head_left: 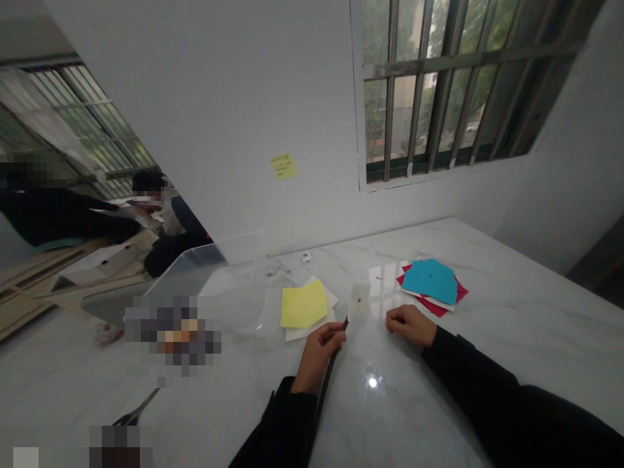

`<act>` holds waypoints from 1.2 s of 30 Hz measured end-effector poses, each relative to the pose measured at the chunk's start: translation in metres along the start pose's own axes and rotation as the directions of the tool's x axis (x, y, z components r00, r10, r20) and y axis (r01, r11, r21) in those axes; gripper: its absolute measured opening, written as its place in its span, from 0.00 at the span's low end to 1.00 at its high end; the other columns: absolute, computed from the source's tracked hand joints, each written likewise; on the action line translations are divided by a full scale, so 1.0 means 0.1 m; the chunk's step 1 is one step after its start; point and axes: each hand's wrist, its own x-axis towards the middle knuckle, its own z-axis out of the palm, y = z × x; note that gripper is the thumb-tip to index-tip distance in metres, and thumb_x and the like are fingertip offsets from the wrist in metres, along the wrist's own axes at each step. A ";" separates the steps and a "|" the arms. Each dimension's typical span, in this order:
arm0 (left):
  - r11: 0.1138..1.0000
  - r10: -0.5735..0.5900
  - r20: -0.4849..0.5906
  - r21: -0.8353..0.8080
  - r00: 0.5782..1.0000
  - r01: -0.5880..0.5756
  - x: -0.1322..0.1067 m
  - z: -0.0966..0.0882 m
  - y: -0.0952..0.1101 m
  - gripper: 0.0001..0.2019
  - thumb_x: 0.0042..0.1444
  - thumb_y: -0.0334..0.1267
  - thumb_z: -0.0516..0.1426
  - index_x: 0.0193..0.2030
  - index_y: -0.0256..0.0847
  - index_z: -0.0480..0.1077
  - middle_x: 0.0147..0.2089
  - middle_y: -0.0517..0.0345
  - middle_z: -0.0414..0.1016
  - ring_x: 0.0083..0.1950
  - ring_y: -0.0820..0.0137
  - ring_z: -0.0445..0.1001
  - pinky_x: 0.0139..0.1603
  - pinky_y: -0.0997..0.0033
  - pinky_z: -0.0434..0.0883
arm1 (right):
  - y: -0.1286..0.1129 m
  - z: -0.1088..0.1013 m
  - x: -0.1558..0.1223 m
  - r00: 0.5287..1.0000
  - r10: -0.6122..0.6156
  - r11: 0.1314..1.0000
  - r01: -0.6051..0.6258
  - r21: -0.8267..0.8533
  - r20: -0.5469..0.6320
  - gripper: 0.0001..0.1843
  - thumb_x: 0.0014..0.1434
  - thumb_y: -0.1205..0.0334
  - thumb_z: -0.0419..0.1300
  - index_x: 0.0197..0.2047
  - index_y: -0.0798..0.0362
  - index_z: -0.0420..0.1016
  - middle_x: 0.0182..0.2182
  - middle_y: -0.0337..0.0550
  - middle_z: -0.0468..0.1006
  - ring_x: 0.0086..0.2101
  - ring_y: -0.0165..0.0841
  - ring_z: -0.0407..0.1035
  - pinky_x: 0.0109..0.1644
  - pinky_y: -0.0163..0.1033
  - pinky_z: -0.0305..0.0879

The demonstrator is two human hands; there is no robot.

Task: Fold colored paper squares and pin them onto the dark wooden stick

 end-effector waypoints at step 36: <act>0.999 -0.039 0.169 0.039 0.985 0.033 -0.06 0.02 0.07 0.15 0.47 0.43 0.66 0.40 0.37 0.78 0.32 0.56 0.76 0.30 0.72 0.68 0.31 0.75 0.60 | 0.07 -0.03 0.06 0.779 0.289 0.902 -0.026 0.432 -0.556 0.45 0.52 0.58 0.59 0.70 0.54 0.46 0.24 0.33 0.69 0.22 0.29 0.61 0.26 0.33 0.59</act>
